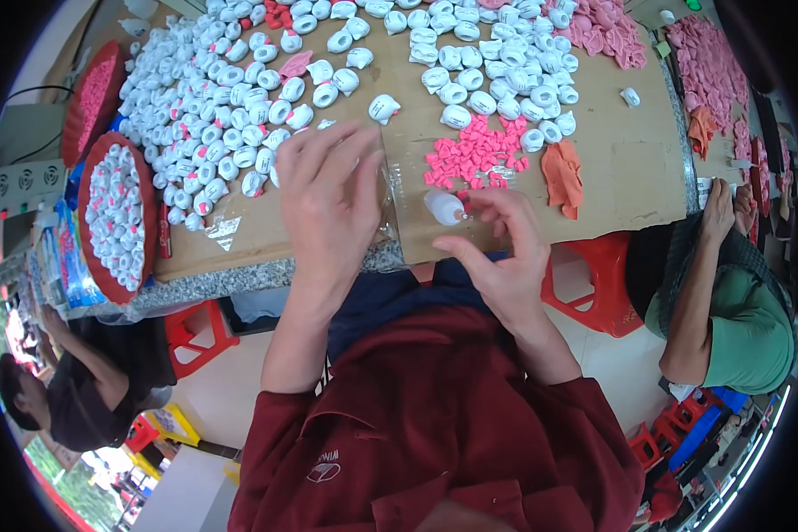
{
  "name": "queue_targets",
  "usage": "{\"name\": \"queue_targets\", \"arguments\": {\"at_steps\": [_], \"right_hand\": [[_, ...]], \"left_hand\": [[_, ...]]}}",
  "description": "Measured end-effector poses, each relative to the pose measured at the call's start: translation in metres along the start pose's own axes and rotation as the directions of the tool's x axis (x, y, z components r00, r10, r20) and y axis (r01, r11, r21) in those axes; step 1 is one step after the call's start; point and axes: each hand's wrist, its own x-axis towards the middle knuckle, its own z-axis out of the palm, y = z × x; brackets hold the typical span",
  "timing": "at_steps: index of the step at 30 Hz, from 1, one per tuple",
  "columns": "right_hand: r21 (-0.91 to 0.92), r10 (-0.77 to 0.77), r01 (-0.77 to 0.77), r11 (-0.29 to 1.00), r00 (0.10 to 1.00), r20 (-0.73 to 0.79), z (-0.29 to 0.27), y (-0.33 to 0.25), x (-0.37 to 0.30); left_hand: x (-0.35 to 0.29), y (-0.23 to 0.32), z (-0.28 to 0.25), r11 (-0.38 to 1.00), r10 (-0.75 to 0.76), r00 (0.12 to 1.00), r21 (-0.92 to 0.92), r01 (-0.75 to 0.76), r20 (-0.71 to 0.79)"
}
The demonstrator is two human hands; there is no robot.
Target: Applying glue to white plastic pieces and attaching small pink decorative flowers.
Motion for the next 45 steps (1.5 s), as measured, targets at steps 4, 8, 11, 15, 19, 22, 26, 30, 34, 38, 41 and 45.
{"name": "queue_targets", "arguments": {"at_steps": [4,8,11,15,19,22,26,30,34,38,41,45], "right_hand": [[-0.058,-0.130,0.130,0.990,0.991,0.010,0.006,0.003,0.001],[-0.001,-0.189,0.189,0.982,0.982,0.015,-0.006,0.009,-0.001],[0.229,-0.120,0.121,0.966,0.993,-0.019,-0.013,0.014,-0.008],[0.378,-0.049,0.039,0.925,0.999,0.016,-0.017,0.013,-0.008],[0.363,-0.007,0.024,0.932,0.999,-0.049,-0.012,0.012,-0.006],[0.350,0.017,0.009,0.937,0.997,-0.073,-0.013,0.011,-0.007],[0.362,0.093,-0.041,0.931,0.987,-0.128,-0.022,0.009,-0.011],[0.343,0.074,-0.056,0.938,0.996,-0.040,-0.033,0.007,-0.013],[0.228,-0.043,0.034,0.973,0.999,0.033,-0.038,0.003,-0.010],[0.294,-0.078,0.076,0.953,0.997,-0.004,-0.034,0.001,-0.007],[0.281,0.010,-0.023,0.959,0.999,0.046,-0.032,-0.001,-0.007],[0.276,0.040,-0.058,0.959,0.997,0.073,-0.028,-0.003,-0.007]], "left_hand": [[0.024,0.018,0.033,0.974,0.192,0.977,-0.141,-0.177,0.096],[0.031,0.015,0.053,0.938,0.336,0.921,-0.160,-0.308,0.196],[0.032,0.012,0.051,0.937,0.279,0.943,-0.269,-0.225,0.183],[0.023,0.013,0.045,0.943,0.096,0.969,-0.333,-0.015,0.229],[0.026,0.016,0.050,0.930,0.269,0.944,-0.306,-0.204,0.191],[0.028,0.018,0.052,0.935,0.274,0.934,-0.289,-0.204,0.229],[0.027,0.026,0.038,0.776,-0.061,0.890,-0.540,0.327,0.452],[0.007,0.016,0.017,0.085,-0.103,0.757,-0.752,0.653,0.645],[-0.021,0.010,0.001,-0.308,-0.127,0.698,-0.697,0.647,0.705],[-0.039,0.003,-0.007,-0.320,-0.173,0.674,-0.689,0.651,0.718],[-0.043,0.001,-0.008,-0.285,-0.196,0.672,-0.697,0.658,0.714],[-0.044,0.004,-0.007,-0.293,-0.225,0.679,-0.713,0.637,0.699]]}}
